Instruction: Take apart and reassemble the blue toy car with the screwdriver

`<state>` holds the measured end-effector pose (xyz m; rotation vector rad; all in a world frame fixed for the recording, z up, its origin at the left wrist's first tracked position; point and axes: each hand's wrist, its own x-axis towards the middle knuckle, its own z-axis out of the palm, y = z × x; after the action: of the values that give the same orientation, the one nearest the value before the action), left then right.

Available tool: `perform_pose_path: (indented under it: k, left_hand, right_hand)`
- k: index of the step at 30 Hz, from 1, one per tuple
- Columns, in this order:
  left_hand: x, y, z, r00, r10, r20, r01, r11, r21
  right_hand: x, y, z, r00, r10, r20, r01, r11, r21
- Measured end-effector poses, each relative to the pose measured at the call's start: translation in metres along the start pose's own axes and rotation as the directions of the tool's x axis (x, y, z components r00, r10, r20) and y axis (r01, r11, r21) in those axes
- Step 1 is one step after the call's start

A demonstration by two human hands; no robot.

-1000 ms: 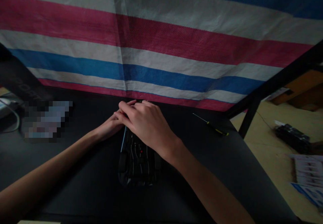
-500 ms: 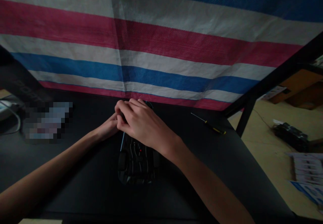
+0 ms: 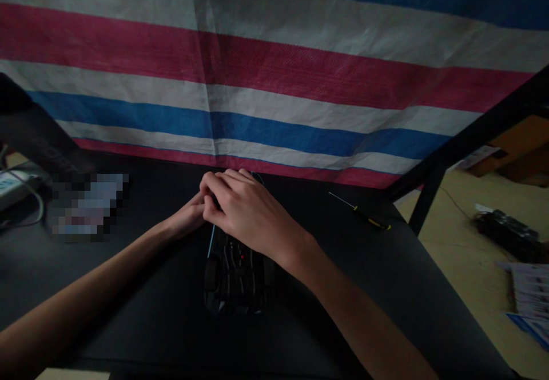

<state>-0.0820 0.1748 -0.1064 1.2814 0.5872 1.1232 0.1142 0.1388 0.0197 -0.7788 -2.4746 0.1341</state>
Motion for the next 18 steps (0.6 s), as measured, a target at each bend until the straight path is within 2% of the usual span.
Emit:
perform_pose_path:
  k: [5, 8, 12, 15, 18]
  left_hand:
    - [-0.0001, 0.002, 0.0019, 1.0, 0.005, 0.001, -0.005, 1.0, 0.0]
    - [0.0001, 0.0022, 0.0025, 1.0, 0.009, -0.002, -0.009, 1.0, -0.004]
    - [-0.001, 0.0018, 0.0016, 0.999, -0.036, 0.003, 0.036, 0.999, -0.015]
    - [-0.0013, 0.0013, 0.0005, 1.0, -0.021, -0.005, 0.022, 1.0, 0.011]
    - [-0.001, 0.0018, 0.0013, 0.999, -0.036, -0.005, 0.036, 0.999, 0.007]
  right_hand:
    - [-0.0016, -0.0015, 0.0003, 0.998, 0.068, -0.004, -0.068, 0.997, -0.037]
    - [-0.0024, -0.0019, 0.0016, 0.999, 0.036, -0.002, -0.036, 0.999, -0.011]
    - [-0.0027, -0.003, 0.0036, 0.992, 0.119, -0.03, -0.121, 0.991, -0.065]
    - [-0.0028, -0.0036, 0.0047, 0.995, 0.092, -0.038, -0.093, 0.994, -0.05]
    - [-0.0032, -0.0031, 0.0064, 0.987, 0.149, -0.062, -0.154, 0.984, -0.088]
